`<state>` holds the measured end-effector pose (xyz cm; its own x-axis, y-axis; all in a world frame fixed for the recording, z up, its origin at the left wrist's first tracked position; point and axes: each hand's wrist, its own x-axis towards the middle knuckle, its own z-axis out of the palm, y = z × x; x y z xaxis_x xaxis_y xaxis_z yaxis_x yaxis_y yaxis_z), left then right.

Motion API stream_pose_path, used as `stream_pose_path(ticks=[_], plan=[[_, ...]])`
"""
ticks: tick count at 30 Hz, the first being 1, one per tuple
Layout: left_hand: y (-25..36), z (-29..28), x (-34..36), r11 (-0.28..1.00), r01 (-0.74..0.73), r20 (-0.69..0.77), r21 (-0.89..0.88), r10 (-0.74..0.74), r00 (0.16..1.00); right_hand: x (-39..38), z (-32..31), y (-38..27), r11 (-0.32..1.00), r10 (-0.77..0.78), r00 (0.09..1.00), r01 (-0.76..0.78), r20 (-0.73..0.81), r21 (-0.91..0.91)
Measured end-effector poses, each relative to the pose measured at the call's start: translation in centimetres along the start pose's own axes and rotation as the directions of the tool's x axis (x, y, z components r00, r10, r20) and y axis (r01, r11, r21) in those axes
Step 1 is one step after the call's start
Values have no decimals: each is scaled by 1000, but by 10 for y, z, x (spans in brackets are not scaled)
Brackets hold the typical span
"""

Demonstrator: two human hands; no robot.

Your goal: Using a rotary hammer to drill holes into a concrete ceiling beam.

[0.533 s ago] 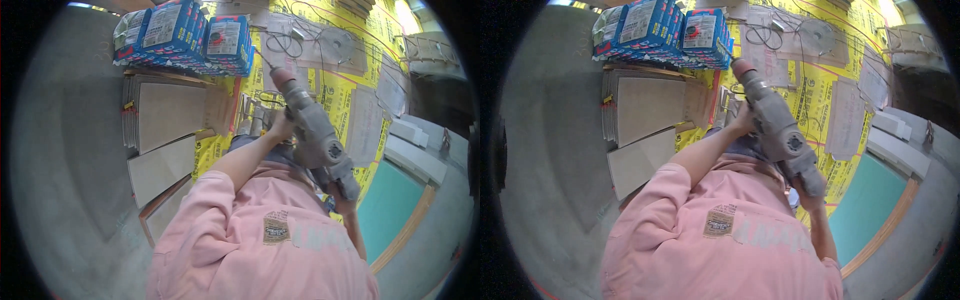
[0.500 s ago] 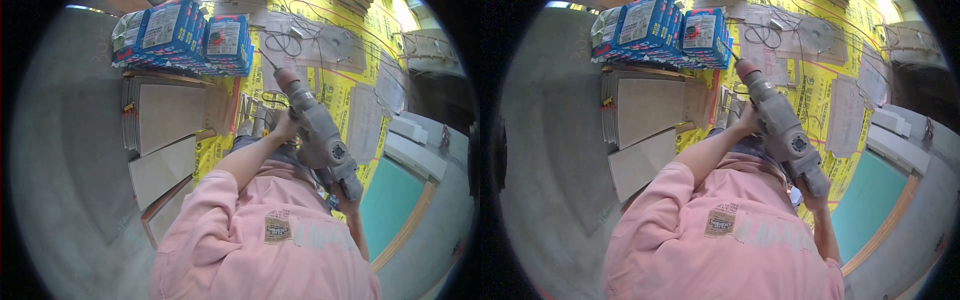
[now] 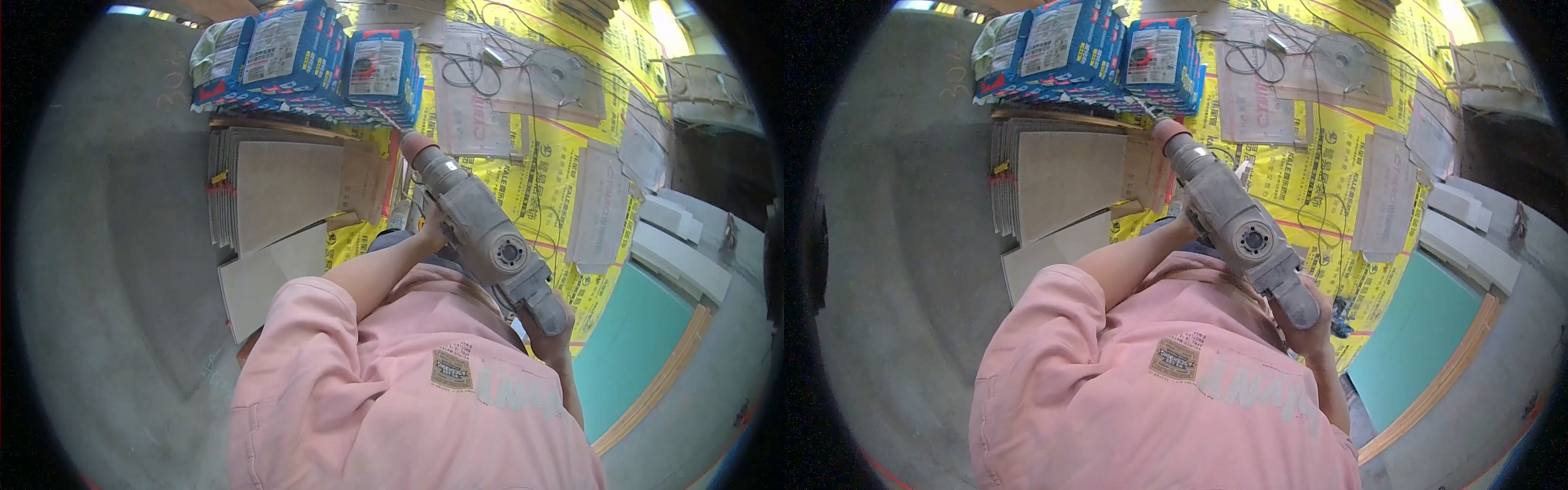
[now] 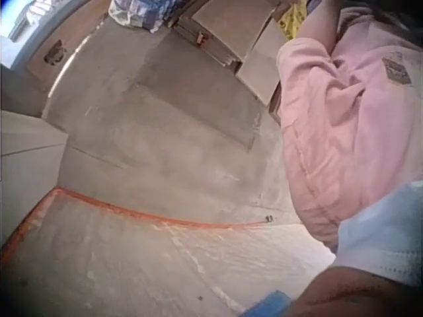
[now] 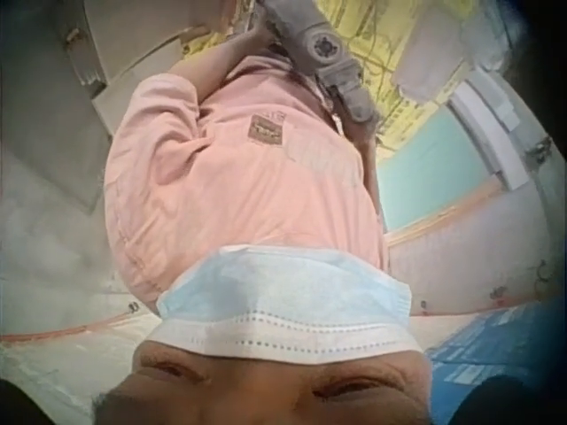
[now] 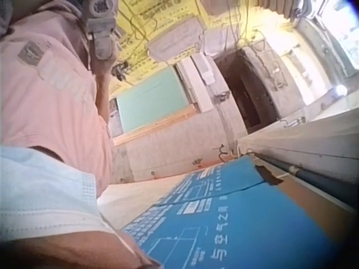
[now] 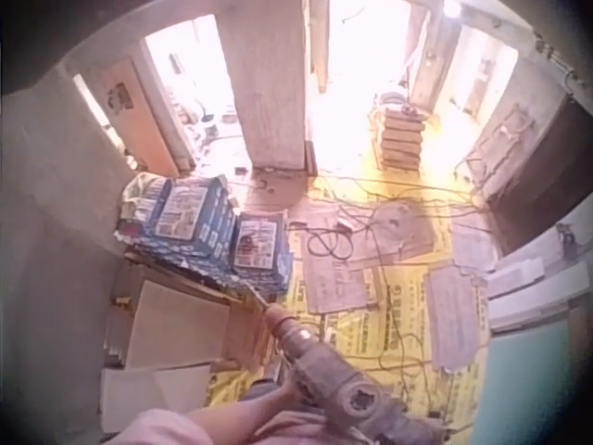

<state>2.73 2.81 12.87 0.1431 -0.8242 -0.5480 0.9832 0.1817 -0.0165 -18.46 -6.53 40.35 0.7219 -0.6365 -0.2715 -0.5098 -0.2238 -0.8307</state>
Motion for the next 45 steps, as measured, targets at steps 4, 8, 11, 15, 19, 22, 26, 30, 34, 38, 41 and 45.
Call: stream_pose_path(ticks=[4,8,11,15,19,22,26,30,34,38,41,45], plan=[[-18,28,-7,949,-236,-57,207,253,966,15,-29,20,990,72,996,-78,57,121],[-43,62,-3,732,-392,17,557,462,887,18,-59,41,1000,1,993,-1,120,-2],[-53,109,-22,586,-559,135,587,610,781,17,-79,54,988,-49,977,78,208,-133],[-69,89,-6,396,-647,270,651,676,686,17,-92,62,997,24,985,-11,173,-72],[-62,73,-10,610,-640,165,467,651,741,19,-79,47,976,-37,970,87,240,-200],[-31,52,-25,653,-646,174,396,637,751,25,-42,30,970,-50,964,109,260,-217],[30,3,-40,511,-664,299,546,621,725,30,32,4,992,-41,980,63,196,-108],[77,-71,-49,892,-431,283,136,382,880,27,100,-42,995,-5,996,14,92,-103],[161,-151,-77,535,-474,405,699,250,879,36,191,-93,1000,-14,999,14,52,-3],[217,-111,-119,1000,-1,319,12,-3,948,8,245,-145,999,-44,999,44,-8,21],[294,-188,-118,423,-499,423,756,265,866,21,275,-171,992,-91,996,89,23,92],[302,-128,-171,369,-271,208,889,201,957,3,288,-164,980,-51,999,51,-5,192]])
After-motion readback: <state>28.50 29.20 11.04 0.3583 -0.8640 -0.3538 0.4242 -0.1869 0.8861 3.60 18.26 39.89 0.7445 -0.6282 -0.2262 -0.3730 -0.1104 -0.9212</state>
